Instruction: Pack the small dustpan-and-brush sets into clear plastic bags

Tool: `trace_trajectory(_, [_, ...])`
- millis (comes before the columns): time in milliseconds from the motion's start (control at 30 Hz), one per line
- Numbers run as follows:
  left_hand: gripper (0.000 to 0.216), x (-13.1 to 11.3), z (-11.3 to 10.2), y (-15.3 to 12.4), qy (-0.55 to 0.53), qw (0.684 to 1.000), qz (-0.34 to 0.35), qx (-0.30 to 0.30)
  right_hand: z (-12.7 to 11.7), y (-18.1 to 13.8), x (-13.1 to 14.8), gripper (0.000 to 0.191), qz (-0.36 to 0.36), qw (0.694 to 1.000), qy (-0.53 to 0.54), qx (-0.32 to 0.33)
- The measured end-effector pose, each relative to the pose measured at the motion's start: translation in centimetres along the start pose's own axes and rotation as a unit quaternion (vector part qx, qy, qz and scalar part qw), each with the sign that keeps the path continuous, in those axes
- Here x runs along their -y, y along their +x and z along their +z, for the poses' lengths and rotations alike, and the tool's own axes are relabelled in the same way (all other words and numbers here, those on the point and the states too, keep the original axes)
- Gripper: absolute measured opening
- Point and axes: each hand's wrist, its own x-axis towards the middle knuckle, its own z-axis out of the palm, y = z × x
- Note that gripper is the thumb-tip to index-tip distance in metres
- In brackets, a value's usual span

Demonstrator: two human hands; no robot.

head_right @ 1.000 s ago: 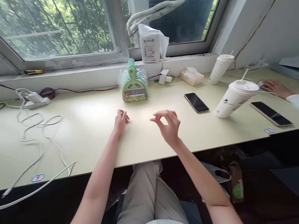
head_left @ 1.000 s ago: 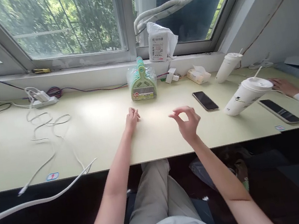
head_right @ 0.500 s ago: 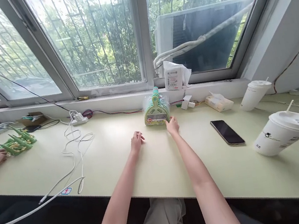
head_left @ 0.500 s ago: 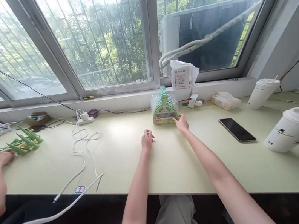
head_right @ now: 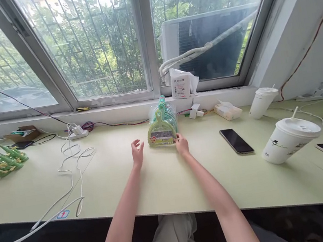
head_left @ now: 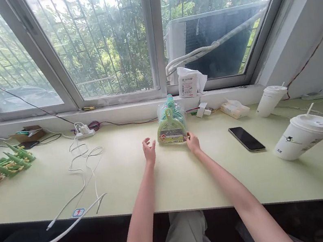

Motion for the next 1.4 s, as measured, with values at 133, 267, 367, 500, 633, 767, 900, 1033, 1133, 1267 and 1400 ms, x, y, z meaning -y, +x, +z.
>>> trace_trajectory(133, [0.05, -0.8, 0.1, -0.6, -0.079, 0.969, -0.133, 0.191, -1.8, -3.1, -0.6, 0.024, -0.025, 0.995, 0.079, 0.058])
trace_trajectory(267, [0.043, -1.2, 0.8, -2.0, -0.144, 0.922, -0.222, 0.282, -3.8, -5.0, 0.0, 0.035, -0.033, 0.997, 0.065, -0.024])
trace_trajectory(367, [0.036, -1.2, 1.3, -2.4, -0.187, 0.924, -0.239, 0.232, -4.7, -6.0, 1.7, 0.032, -0.102, 0.989, 0.023, -0.109])
trace_trajectory(500, [0.029, -1.4, 1.3, -2.1, -0.228, 0.925, -0.253, 0.168, -4.3, -7.7, 3.8, 0.024, -0.148, 0.985, 0.069, -0.051])
trace_trajectory(633, [0.022, -1.4, 1.0, -1.7, -0.268, 0.923, -0.241, 0.134, -3.4, -8.6, 4.1, 0.021, -0.104, 0.988, 0.112, -0.015])
trace_trajectory(767, [0.021, -1.5, 0.8, -1.8, -0.272, 0.923, -0.224, 0.156, -3.8, -8.4, 3.7, 0.021, -0.081, 0.986, 0.149, -0.003])
trace_trajectory(900, [0.032, -1.6, 1.2, -2.0, -0.255, 0.923, -0.218, 0.189, -4.5, -8.3, 3.9, 0.031, -0.126, 0.983, 0.135, -0.013])
trace_trajectory(1033, [0.037, -1.8, 1.6, -2.3, -0.261, 0.921, -0.208, 0.203, -4.1, -8.0, 3.5, 0.039, -0.14, 0.987, 0.06, 0.055])
trace_trajectory(1133, [0.039, -1.9, 1.7, -2.5, -0.288, 0.917, -0.196, 0.194, -3.5, -7.7, 2.7, 0.041, -0.095, 0.991, 0.036, 0.084])
trace_trajectory(1267, [0.047, -2.4, 1.8, -3.1, -0.294, 0.901, -0.206, 0.243, -3.4, -7.2, 2.0, 0.046, -0.022, 0.987, 0.111, 0.115])
trace_trajectory(1400, [0.048, -2.7, 1.8, -3.4, -0.287, 0.88, -0.219, 0.309, -3.7, -6.7, 1.8, 0.039, 0.055, 0.959, 0.257, 0.108])
